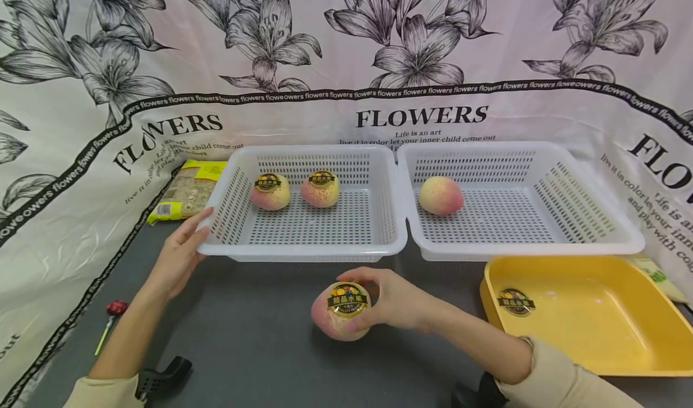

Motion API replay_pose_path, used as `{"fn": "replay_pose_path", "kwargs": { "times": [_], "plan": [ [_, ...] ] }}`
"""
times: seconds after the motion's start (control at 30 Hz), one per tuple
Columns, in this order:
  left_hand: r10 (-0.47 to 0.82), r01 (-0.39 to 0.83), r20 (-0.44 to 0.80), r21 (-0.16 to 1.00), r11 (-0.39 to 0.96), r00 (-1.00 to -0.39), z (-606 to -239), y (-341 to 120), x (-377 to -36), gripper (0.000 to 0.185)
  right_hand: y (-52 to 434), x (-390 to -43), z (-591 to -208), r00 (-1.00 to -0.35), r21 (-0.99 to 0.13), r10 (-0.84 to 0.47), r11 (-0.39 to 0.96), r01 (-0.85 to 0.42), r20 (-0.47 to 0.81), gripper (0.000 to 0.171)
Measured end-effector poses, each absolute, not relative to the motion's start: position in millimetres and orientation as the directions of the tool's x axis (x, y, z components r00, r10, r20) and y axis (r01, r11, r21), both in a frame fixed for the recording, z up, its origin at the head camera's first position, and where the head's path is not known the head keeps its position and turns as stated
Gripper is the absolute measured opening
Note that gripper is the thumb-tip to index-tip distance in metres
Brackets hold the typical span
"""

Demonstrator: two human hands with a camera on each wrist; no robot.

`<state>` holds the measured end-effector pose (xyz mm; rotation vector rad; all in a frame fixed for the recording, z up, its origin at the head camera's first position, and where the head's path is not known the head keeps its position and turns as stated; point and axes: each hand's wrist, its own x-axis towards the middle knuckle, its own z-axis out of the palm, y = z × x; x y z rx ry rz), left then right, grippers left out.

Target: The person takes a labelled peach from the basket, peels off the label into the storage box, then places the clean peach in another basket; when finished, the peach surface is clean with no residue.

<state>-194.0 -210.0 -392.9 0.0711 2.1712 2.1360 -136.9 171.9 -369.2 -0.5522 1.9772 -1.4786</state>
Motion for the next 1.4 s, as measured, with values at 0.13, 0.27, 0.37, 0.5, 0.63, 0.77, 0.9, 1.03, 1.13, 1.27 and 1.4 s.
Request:
{"fn": "replay_pose_path", "kwargs": {
  "times": [0.13, 0.27, 0.37, 0.5, 0.63, 0.77, 0.9, 1.03, 1.13, 1.27, 1.4],
  "plan": [
    [0.101, -0.033, -0.034, 0.999, 0.009, -0.994, -392, -211, -193, 0.050, 177, -136, -386, -0.738, -0.952, -0.646, 0.304, -0.014, -0.196, 0.067],
    [0.098, -0.037, -0.038, 0.999, 0.012, -0.994, -390, -212, -193, 0.050, 179, -134, -394, -0.745, -0.946, -0.644, 0.318, -0.058, -0.171, 0.069],
    [0.077, -0.037, -0.041, 0.998, 0.059, -0.996, -387, -214, -194, 0.051, 180, -132, -396, -0.750, -0.946, -0.643, 0.315, -0.073, -0.156, 0.070],
    [-0.065, 0.025, 0.037, 0.983, 0.182, -0.997, -378, -212, -193, 0.059, 180, -132, -396, -0.747, -0.947, -0.649, 0.308, -0.088, -0.142, 0.070],
    [-0.249, 0.271, 0.325, 0.936, 0.225, -0.912, -365, -198, -188, 0.057, 181, -131, -395, -0.745, -0.947, -0.652, 0.309, -0.089, -0.143, 0.070],
    [-0.182, 0.648, 0.685, 0.728, 0.225, -0.706, -354, -168, -180, 0.046, 182, -132, -395, -0.742, -0.946, -0.655, 0.310, -0.091, -0.143, 0.070],
    [0.095, 0.790, 0.785, 0.604, 0.105, -0.612, -351, -134, -168, 0.052, 182, -132, -396, -0.743, -0.944, -0.656, 0.311, -0.107, -0.132, 0.070],
    [0.364, 0.688, 0.639, 0.725, 0.010, -0.678, -358, -105, -153, 0.053, 183, -131, -398, -0.741, -0.944, -0.659, 0.310, -0.114, -0.127, 0.069],
    [0.505, 0.532, 0.475, 0.846, -0.035, -0.721, -367, -89, -145, 0.056, 183, -130, -399, -0.739, -0.945, -0.662, 0.306, -0.114, -0.125, 0.069],
    [0.616, 0.349, 0.268, 0.937, 0.012, -0.741, -379, -73, -141, 0.062, 184, -129, -400, -0.742, -0.949, -0.659, 0.299, -0.105, -0.126, 0.069],
    [0.654, 0.278, 0.108, 0.947, 0.163, -0.749, -393, -62, -140, 0.066, 184, -128, -401, -0.738, -0.954, -0.661, 0.287, -0.085, -0.133, 0.069]
  ]
}}
